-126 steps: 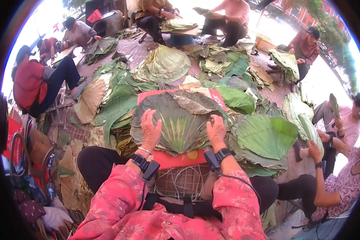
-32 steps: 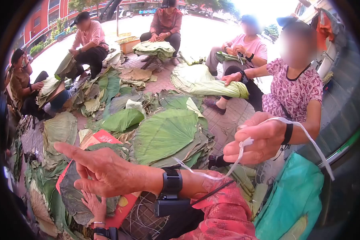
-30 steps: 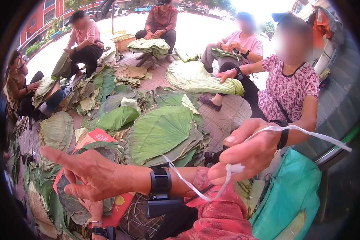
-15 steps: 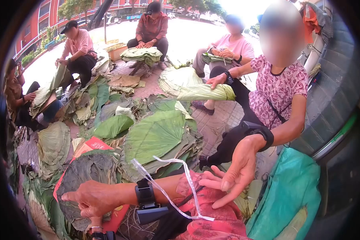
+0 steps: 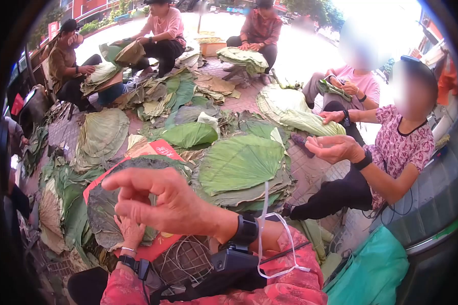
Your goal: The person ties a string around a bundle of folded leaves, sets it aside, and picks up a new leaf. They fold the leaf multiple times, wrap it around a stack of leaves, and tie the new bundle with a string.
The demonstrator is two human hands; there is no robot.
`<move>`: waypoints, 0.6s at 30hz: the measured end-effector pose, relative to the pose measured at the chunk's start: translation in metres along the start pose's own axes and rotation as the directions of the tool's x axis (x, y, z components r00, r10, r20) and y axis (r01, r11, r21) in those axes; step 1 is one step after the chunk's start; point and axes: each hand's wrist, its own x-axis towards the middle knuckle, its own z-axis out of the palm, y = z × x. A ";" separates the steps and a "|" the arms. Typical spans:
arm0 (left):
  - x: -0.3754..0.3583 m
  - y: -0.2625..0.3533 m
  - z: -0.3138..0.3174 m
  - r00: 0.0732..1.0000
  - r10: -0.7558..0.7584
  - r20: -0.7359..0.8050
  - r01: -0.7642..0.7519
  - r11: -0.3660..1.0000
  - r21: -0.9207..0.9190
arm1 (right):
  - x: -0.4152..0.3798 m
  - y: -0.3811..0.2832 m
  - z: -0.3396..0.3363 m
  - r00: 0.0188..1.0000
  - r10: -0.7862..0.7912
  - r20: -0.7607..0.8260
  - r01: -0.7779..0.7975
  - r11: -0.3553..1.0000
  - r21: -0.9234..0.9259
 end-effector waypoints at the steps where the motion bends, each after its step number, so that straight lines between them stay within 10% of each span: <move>1: 0.001 -0.007 0.009 1.000 -0.003 -0.018 0.003 1.000 0.023 | 0.002 -0.015 -0.007 0.992 0.035 -0.122 -0.023 0.995 0.094; 7: 0.004 -0.008 0.016 0.999 0.011 -0.052 -0.010 1.000 0.025 | 0.029 -0.080 -0.040 0.896 -0.355 -0.266 0.384 0.921 0.061; 18: 0.003 -0.009 0.016 0.997 0.017 -0.069 -0.015 1.000 0.023 | 0.019 -0.087 -0.018 0.909 -0.375 -0.184 0.394 0.915 0.086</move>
